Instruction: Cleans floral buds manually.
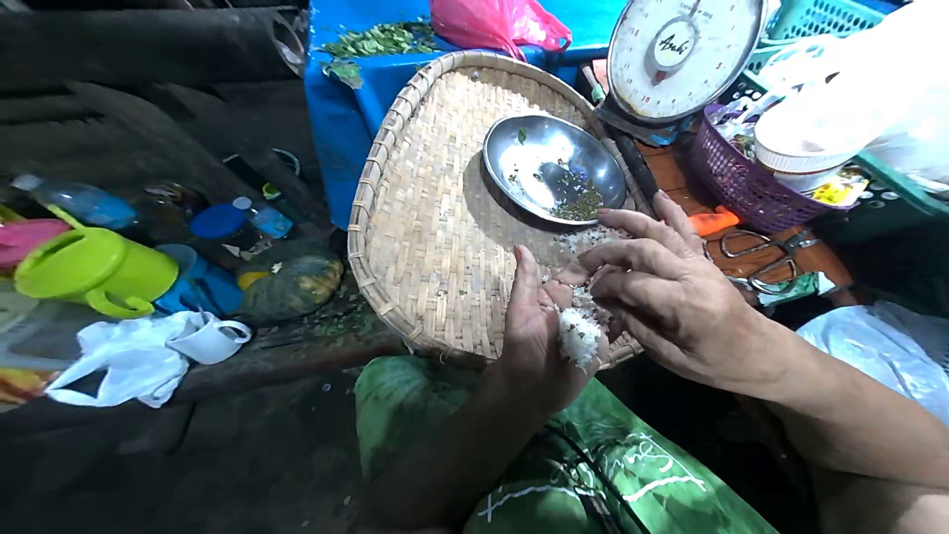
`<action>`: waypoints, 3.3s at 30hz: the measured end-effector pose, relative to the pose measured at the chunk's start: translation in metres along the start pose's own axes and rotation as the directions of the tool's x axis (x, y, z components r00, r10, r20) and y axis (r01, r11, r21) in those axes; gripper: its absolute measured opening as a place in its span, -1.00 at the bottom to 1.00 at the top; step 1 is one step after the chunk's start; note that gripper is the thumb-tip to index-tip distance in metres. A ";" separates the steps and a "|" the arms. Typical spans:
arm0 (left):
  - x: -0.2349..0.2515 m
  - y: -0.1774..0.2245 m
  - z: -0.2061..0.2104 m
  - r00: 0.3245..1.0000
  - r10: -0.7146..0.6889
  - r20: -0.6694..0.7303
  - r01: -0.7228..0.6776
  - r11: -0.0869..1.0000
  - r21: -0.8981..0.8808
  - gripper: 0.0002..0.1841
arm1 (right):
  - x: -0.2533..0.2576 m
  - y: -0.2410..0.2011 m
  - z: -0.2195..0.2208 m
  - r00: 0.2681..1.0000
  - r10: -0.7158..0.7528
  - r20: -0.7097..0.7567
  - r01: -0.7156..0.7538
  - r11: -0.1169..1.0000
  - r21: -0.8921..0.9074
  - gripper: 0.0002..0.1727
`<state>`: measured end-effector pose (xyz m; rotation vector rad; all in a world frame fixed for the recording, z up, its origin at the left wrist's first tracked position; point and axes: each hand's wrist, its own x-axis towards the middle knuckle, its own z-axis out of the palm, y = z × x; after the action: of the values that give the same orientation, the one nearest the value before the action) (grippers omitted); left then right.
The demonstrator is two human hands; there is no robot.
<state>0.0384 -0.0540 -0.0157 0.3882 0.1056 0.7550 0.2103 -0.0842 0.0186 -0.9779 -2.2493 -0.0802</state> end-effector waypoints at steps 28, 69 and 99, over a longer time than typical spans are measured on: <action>-0.002 0.000 0.001 0.999 -0.022 -0.045 0.020 0.999 -0.050 -0.18 | -0.002 -0.007 0.021 0.999 -0.009 0.043 0.004 0.993 0.117 -0.75; 0.000 -0.001 0.002 0.999 0.032 -0.024 -0.032 0.999 -0.012 -0.14 | 0.003 -0.003 0.012 0.998 0.053 -0.022 -0.051 0.997 0.055 -0.76; 0.005 0.005 0.013 0.948 0.239 -0.211 -0.284 0.935 -0.214 -0.40 | -0.003 -0.004 -0.021 0.999 -0.033 -0.016 0.034 0.998 0.044 -0.75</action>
<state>0.0421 -0.0510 -0.0016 0.0987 0.1333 1.0566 0.2205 -0.0955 0.0336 -0.9130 -2.2446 -0.0517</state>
